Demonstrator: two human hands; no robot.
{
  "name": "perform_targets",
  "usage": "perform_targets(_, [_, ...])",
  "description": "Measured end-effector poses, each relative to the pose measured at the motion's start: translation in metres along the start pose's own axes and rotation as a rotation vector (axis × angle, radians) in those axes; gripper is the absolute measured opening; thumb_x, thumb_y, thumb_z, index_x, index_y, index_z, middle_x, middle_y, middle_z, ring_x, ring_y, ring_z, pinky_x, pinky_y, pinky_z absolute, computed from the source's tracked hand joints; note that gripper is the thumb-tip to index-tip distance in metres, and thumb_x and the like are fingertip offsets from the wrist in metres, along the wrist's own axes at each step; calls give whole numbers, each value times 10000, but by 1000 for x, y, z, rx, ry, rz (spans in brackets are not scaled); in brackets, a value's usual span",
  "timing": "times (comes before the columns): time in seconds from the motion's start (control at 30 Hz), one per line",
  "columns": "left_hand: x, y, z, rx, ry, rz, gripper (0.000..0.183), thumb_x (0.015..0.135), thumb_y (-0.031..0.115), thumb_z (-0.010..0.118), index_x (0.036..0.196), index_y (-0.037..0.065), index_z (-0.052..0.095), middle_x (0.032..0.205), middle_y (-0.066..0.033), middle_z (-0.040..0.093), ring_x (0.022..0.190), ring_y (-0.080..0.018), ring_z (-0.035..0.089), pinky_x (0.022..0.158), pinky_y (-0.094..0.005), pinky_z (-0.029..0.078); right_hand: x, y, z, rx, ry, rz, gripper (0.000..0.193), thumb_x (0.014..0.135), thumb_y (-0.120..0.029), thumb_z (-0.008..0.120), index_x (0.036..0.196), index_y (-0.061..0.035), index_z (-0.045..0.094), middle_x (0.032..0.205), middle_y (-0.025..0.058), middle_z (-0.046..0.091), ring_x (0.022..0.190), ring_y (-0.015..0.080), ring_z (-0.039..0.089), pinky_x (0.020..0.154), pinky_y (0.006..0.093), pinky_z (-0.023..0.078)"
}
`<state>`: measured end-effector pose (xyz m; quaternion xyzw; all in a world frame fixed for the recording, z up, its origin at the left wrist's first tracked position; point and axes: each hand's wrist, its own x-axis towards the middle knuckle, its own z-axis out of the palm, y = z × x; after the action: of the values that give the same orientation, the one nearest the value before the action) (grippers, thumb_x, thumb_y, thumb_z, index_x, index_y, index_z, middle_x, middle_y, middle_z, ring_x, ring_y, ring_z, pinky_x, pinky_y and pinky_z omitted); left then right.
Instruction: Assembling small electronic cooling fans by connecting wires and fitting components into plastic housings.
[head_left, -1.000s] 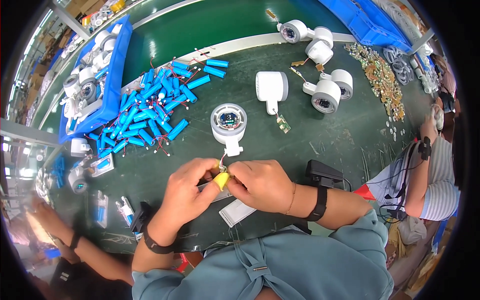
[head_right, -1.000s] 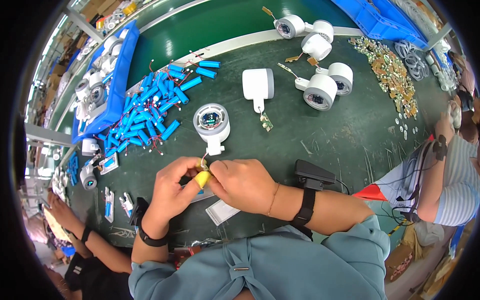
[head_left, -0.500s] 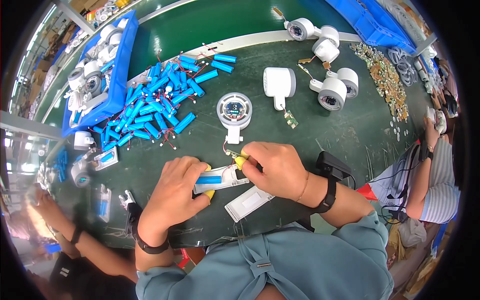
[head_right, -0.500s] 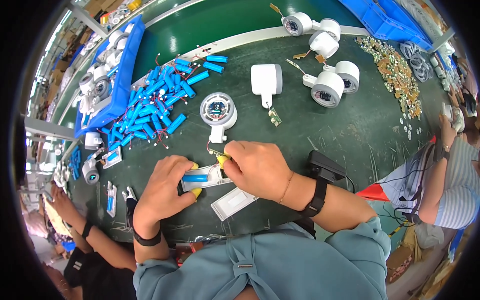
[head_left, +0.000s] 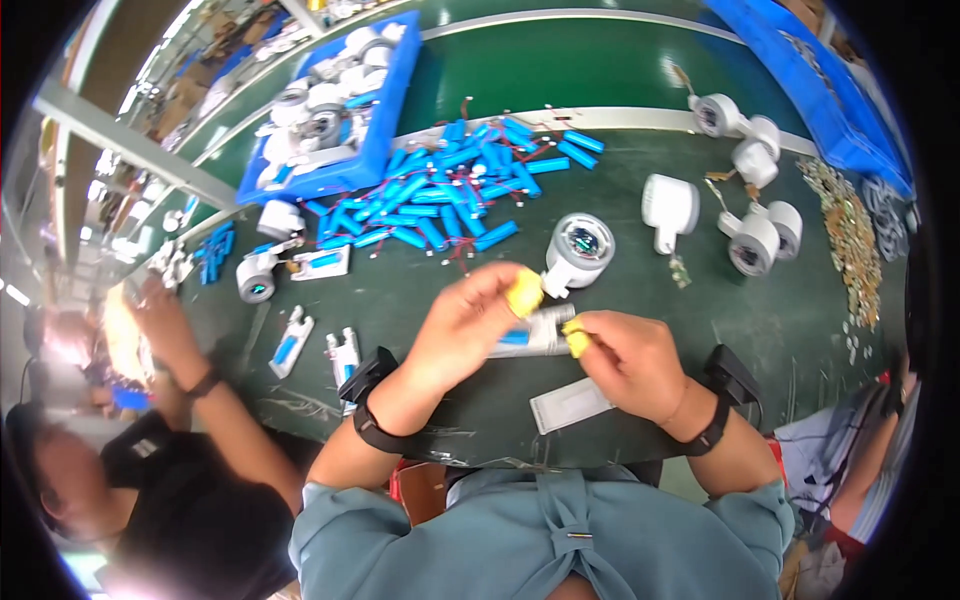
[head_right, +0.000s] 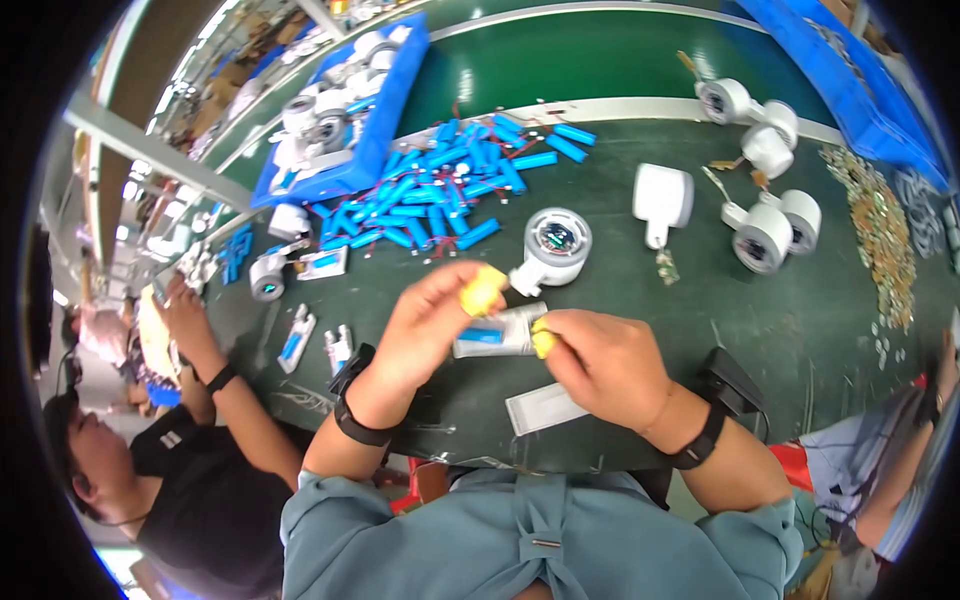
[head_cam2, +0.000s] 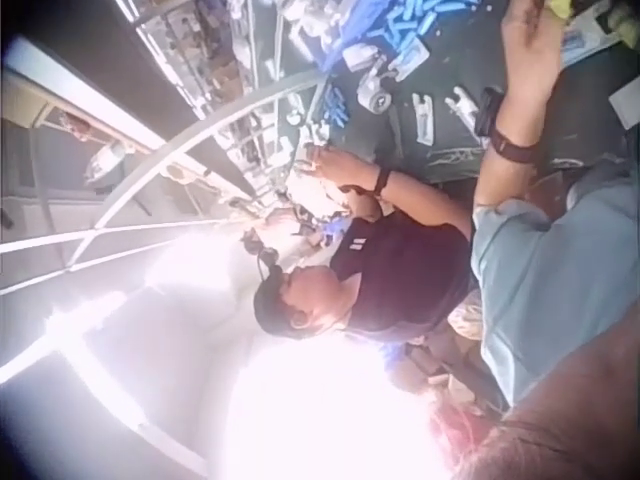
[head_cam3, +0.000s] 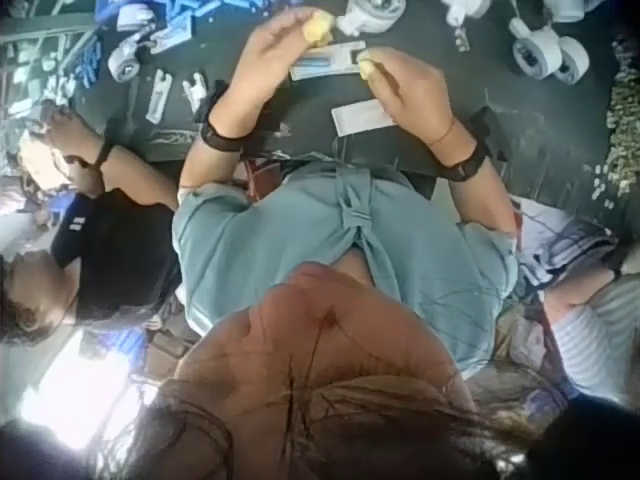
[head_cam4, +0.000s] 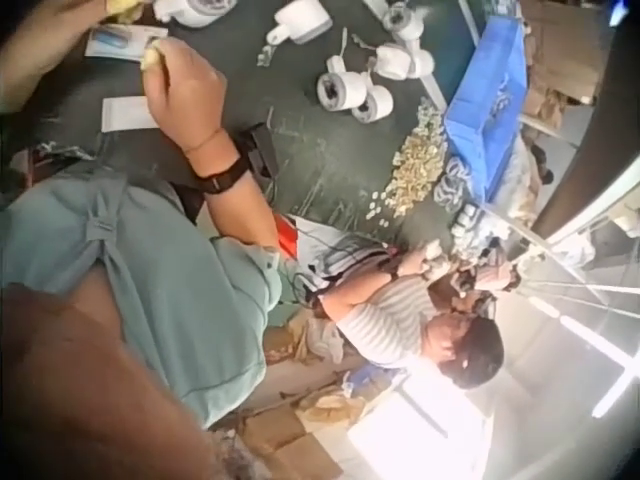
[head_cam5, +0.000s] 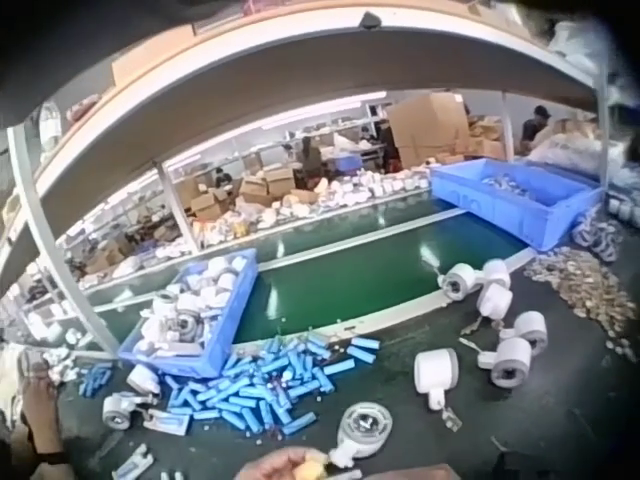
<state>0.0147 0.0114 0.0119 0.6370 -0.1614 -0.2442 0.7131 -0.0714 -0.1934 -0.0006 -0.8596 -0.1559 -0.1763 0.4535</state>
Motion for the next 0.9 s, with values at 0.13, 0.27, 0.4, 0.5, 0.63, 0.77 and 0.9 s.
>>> perform_targets(0.13, [-11, 48, -38, 30, 197, 116, 420, 1010, 422, 457, 1000, 34, 618, 894, -79, 634, 837, -170, 595, 793, -320, 465, -3, 4, -8, 66, -23, 77, 185, 848, 21, 613, 1033, 8, 621, 784, 95, 641, 593, 135, 601, 551, 244, 470])
perform_targets(0.27, [-48, 102, -123, 449, 704, 315, 342, 1022, 325, 419, 1033, 39, 606, 932, -77, 645, 818, -163, 604, 781, -300, 475, -1, 6, -8, 107, -33, 70, 162, 860, 25, 598, 1020, 14, 615, 769, 83, 627, 593, 116, 585, 546, 234, 455])
perform_targets(0.4, [-76, 136, -213, 7, 814, 121, 265, 979, 227, 515, 1000, 10, 665, 825, -34, 641, 702, -99, 588, 621, -245, 468, 2, 5, -5, 89, -75, 41, 151, 854, 11, 603, 1005, 2, 612, 756, 88, 617, 574, 153, 578, 535, 260, 458])
perform_targets(0.5, [-60, 146, -229, 444, 1052, 198, 429, 938, 327, 515, 1023, -86, 598, 929, -228, 657, 911, -414, 639, 773, -456, 523, -1, 7, -4, 60, -70, 30, 151, 846, -1, 611, 996, -10, 613, 747, 94, 610, 563, 183, 567, 532, 279, 459])
perform_targets(0.63, [-60, 137, -247, 481, 1135, 126, 372, 946, 265, 517, 985, -101, 574, 962, -208, 636, 932, -413, 639, 722, -443, 540, -2, 9, -5, 49, -76, 62, 147, 844, -5, 609, 990, -16, 618, 738, 92, 607, 569, 190, 573, 534, 285, 458])
perform_targets(0.77, [-74, 116, -359, 596, 993, 26, 308, 944, 264, 547, 1047, -17, 619, 894, -97, 659, 785, -230, 633, 644, -310, 490, 1, 5, -5, 26, -132, 48, 128, 842, -48, 590, 969, -59, 590, 781, 90, 646, 643, 286, 622, 555, 367, 491])
perform_targets(0.9, [-88, 88, -395, 1151, 805, -39, 301, 942, 261, 548, 1125, 37, 629, 979, -126, 664, 871, -260, 626, 720, -370, 483, 1, 5, -4, 36, -153, 59, 117, 847, -50, 586, 963, -64, 584, 769, 86, 638, 644, 294, 619, 555, 374, 488])
